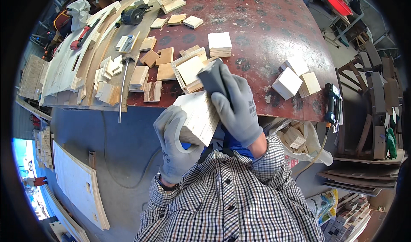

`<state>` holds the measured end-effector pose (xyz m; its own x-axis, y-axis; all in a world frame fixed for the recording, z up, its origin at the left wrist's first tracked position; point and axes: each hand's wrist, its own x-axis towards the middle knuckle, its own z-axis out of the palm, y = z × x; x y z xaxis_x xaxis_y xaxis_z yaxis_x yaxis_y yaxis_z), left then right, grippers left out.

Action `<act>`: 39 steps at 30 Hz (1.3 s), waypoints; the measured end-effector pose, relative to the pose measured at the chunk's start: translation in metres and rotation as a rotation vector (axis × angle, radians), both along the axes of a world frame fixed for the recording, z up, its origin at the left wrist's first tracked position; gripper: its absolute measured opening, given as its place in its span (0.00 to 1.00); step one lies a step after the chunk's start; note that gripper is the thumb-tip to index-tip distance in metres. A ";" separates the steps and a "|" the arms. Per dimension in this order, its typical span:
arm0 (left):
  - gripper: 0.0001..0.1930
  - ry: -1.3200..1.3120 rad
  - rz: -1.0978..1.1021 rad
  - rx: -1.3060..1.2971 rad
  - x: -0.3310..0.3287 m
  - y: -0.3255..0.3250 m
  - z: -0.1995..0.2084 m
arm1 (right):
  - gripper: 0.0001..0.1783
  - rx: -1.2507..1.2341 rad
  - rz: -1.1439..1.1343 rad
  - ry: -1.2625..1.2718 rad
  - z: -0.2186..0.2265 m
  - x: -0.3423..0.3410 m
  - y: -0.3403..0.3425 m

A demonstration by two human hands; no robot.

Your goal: The person sands small rectangular wooden blocks one by one using a sanding block, rotating each piece to smooth multiple faces. The person also uses a hammer to tap a block on the table before resuming sanding.

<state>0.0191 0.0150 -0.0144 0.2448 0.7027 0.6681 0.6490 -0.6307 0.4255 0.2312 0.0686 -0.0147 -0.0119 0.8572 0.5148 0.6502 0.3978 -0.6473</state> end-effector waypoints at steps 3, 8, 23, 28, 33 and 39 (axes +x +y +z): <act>0.47 -0.029 -0.032 0.078 0.003 -0.004 0.003 | 0.36 -0.351 0.149 0.798 -0.023 0.009 0.015; 0.52 -0.118 0.047 0.104 0.010 -0.002 -0.002 | 0.40 -0.175 0.299 0.590 -0.062 0.010 -0.047; 0.65 -0.174 -0.075 -0.536 -0.002 -0.011 0.037 | 0.32 -0.555 0.523 1.277 -0.018 0.010 -0.049; 0.65 0.279 -0.114 -0.017 -0.010 0.005 0.042 | 0.39 -0.435 0.534 1.047 0.000 0.012 -0.051; 0.67 0.002 -0.359 -0.310 -0.008 0.003 0.029 | 0.43 -0.587 0.537 1.082 0.017 0.012 -0.056; 0.68 -0.341 -0.247 -0.395 -0.009 0.002 0.011 | 0.41 -0.401 0.553 0.799 0.001 0.022 -0.076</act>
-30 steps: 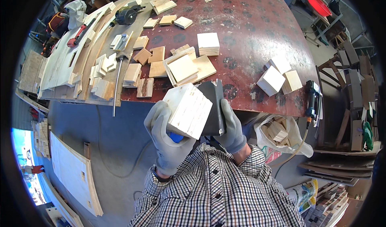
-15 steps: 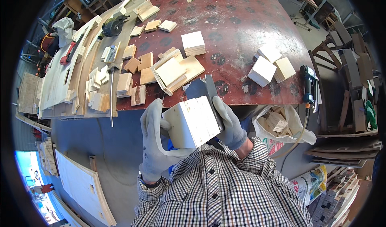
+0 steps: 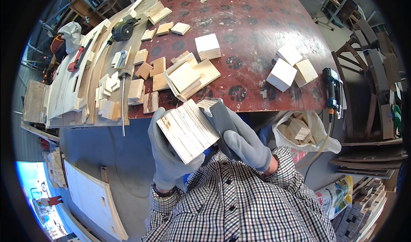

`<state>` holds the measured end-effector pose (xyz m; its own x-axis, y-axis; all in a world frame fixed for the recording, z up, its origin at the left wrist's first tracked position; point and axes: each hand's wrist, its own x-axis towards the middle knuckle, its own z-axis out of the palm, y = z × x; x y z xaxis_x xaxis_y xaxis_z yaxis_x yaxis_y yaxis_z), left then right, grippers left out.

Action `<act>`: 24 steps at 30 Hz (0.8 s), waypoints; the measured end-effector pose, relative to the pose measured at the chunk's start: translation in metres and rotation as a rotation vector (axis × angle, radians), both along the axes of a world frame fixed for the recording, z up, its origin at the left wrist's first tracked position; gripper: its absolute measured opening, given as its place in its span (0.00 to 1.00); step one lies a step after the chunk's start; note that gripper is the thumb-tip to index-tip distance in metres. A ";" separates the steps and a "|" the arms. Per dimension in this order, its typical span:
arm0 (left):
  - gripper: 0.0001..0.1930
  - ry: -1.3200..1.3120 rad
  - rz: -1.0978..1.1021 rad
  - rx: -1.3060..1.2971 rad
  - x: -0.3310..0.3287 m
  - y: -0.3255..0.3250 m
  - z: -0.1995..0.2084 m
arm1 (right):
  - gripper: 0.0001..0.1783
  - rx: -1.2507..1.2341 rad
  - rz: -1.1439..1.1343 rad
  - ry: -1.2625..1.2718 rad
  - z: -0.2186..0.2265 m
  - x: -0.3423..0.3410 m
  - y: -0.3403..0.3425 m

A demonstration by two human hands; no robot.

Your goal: The person sands small rectangular wooden blocks one by one using a sanding block, rotating each piece to smooth multiple faces. The person also uses a hammer to tap a block on the table before resuming sanding.

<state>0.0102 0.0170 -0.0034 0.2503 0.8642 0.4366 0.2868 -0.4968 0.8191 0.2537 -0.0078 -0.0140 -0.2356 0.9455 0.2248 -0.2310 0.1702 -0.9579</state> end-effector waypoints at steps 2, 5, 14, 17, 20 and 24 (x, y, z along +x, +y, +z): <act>0.69 -0.030 -0.027 -0.014 -0.006 0.012 -0.003 | 0.41 0.123 -0.058 -0.108 -0.001 0.003 -0.001; 0.68 0.061 -0.048 -0.031 -0.002 0.004 0.002 | 0.42 0.107 -0.096 -0.095 0.002 0.003 0.015; 0.58 -0.051 0.192 -0.194 -0.003 0.013 0.004 | 0.45 0.224 0.013 -0.246 0.016 0.021 0.007; 0.55 -0.403 0.193 -0.471 0.007 0.009 0.005 | 0.45 0.169 -0.116 -0.181 0.009 0.017 0.003; 0.53 -0.574 0.153 -0.603 0.020 0.003 0.009 | 0.46 0.143 -0.359 -0.231 0.015 0.004 0.009; 0.58 -0.306 0.199 -0.471 0.023 0.008 -0.012 | 0.46 0.447 -0.500 -0.595 0.023 -0.001 0.014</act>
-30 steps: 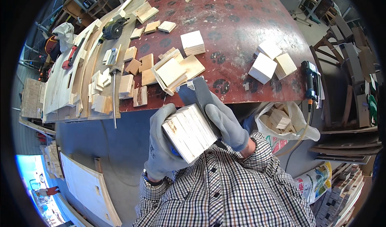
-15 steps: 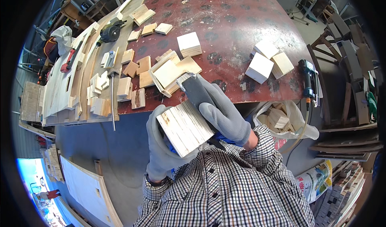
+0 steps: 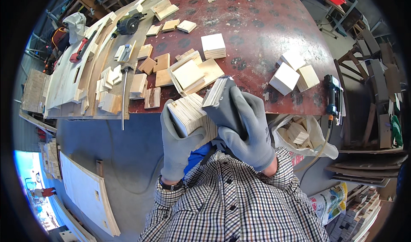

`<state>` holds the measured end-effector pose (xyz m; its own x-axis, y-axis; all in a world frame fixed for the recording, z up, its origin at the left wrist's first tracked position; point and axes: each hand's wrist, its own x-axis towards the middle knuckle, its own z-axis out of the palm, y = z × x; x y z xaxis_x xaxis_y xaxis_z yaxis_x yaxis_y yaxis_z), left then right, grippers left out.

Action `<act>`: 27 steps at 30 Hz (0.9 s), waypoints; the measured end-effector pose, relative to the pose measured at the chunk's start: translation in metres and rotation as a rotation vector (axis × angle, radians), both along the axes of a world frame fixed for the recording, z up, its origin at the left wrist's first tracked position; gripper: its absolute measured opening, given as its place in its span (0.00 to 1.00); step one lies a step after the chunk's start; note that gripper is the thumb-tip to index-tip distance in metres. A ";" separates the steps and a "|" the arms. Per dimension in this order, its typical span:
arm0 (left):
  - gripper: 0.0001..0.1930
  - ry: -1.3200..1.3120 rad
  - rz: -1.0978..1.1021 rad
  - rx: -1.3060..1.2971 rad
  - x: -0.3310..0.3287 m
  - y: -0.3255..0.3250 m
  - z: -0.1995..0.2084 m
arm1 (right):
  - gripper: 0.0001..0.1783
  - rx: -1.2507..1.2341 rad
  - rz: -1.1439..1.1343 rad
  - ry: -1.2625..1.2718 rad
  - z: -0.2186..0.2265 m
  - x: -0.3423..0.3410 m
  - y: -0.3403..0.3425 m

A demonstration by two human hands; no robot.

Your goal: The person sands small rectangular wooden blocks one by one using a sanding block, rotating each piece to smooth multiple faces. The person also uses a hammer to tap a block on the table before resuming sanding.

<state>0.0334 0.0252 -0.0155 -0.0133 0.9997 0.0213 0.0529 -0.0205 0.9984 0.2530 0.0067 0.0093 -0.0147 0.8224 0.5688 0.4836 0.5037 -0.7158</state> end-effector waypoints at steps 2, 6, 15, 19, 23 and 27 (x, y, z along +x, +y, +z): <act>0.64 0.348 0.009 0.243 0.006 0.000 -0.001 | 0.44 -0.072 -0.022 -0.270 0.016 -0.001 -0.005; 0.63 0.405 0.060 0.385 0.005 -0.004 0.006 | 0.42 -0.132 0.217 -0.299 0.031 0.002 -0.007; 0.64 0.743 0.098 0.617 -0.010 -0.006 0.008 | 0.42 -0.025 0.254 -0.347 0.031 -0.012 -0.004; 0.61 0.577 0.114 0.421 -0.012 -0.012 0.012 | 0.40 -0.208 0.054 -0.256 -0.006 -0.003 0.034; 0.51 -0.090 0.054 0.092 -0.010 -0.008 0.013 | 0.42 -0.383 -0.017 0.154 -0.027 0.012 0.030; 0.47 -0.538 -0.017 -0.224 -0.005 -0.011 0.014 | 0.43 -0.242 0.125 0.316 -0.022 -0.006 0.012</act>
